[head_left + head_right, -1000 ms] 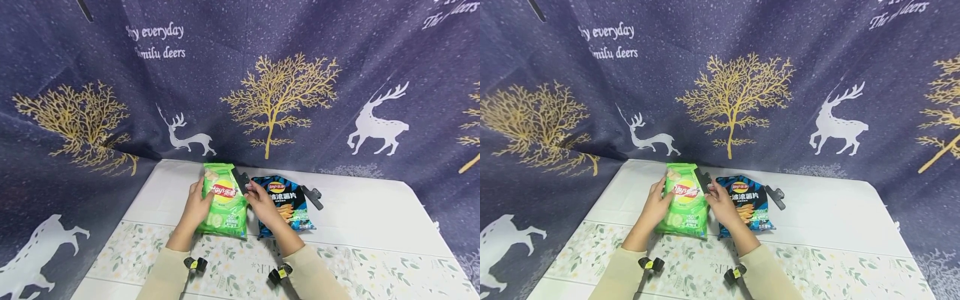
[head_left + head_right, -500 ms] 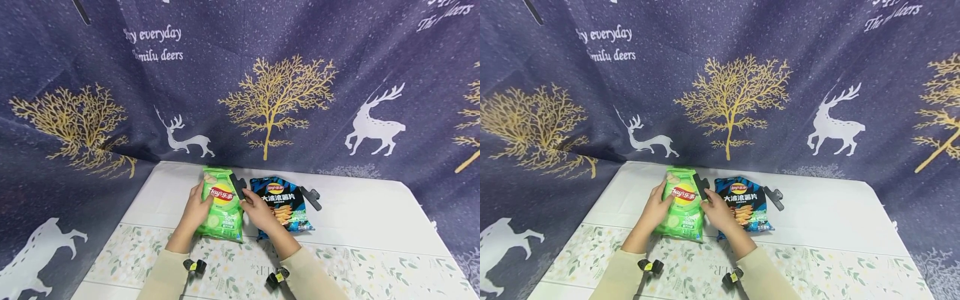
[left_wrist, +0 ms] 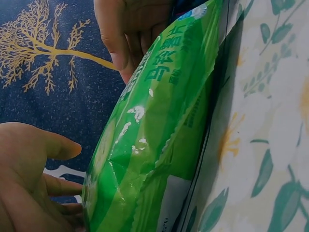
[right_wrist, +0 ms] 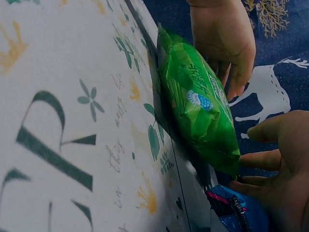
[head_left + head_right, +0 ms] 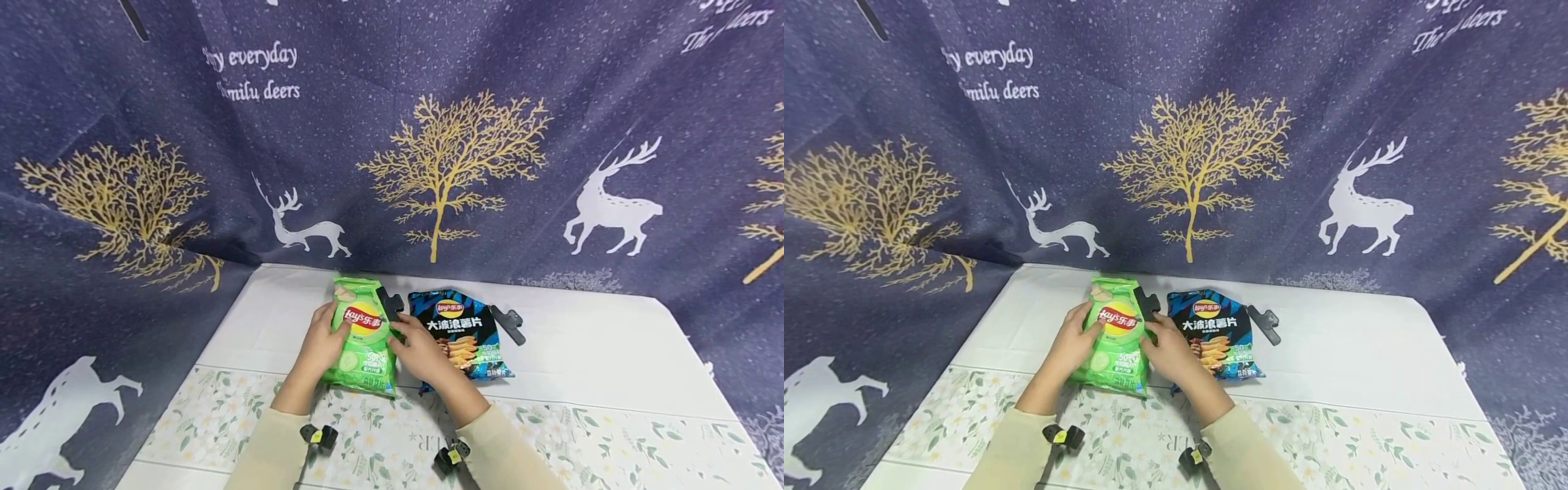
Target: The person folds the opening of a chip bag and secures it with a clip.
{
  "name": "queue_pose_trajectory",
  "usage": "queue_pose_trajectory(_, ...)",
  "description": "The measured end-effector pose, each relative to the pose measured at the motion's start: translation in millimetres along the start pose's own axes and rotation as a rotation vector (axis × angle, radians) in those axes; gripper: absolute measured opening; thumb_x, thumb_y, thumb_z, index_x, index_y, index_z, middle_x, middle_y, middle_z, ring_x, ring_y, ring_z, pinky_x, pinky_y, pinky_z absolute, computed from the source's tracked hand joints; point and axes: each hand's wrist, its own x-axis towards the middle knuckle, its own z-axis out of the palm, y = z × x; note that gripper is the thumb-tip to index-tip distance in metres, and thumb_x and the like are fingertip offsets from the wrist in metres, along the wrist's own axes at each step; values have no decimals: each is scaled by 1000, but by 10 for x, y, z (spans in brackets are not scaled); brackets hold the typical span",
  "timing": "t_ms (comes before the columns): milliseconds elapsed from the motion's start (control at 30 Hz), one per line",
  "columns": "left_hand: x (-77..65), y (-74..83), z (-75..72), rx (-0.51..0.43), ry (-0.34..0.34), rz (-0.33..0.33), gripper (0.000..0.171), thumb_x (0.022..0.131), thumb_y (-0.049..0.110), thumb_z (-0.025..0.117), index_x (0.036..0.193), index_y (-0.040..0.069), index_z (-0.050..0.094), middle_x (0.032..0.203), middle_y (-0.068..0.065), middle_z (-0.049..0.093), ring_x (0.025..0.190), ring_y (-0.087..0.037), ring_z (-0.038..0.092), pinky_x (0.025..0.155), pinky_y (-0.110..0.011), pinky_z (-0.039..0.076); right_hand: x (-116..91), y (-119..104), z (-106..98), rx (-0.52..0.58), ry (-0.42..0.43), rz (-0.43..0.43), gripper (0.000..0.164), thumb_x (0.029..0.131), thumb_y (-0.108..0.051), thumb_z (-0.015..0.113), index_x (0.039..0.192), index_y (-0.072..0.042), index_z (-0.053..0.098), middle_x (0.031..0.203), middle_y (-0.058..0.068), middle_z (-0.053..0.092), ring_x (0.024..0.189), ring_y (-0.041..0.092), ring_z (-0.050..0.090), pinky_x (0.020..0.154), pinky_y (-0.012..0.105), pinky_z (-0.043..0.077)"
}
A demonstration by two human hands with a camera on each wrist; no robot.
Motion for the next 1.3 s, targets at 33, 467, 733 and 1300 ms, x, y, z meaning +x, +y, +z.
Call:
queue_pose_trajectory(33,-1,-1,3,2,-1,-1,68,102,26,54,157,-3,27,162,-25,26,149,-46,30,123,-59,22,-2,0,1,-11,-2,0,48,105,-31,52,147,-7,53,165,13,29,135,36,51,102,54,49)
queue_pose_trajectory(467,-2,-12,23,45,-12,-13,70,99,22,58,155,-8,29,159,-28,28,147,-48,32,121,-59,26,-14,41,52,-187,-61,-72,54,102,-34,60,147,-6,52,164,12,30,138,34,51,107,51,48)
queue_pose_trajectory(733,18,-53,43,69,-33,-31,69,100,22,59,154,-9,30,158,-28,30,147,-47,34,121,-58,28,-38,27,63,-217,-116,-118,53,103,-35,59,148,-10,51,162,12,36,144,36,45,111,53,45)
queue_pose_trajectory(1300,16,-68,16,68,-6,-39,68,99,22,58,155,-7,30,154,-32,35,143,-49,37,120,-59,29,-56,-5,71,-240,-144,-125,53,104,-36,56,151,-13,49,160,12,39,147,36,39,115,55,39)
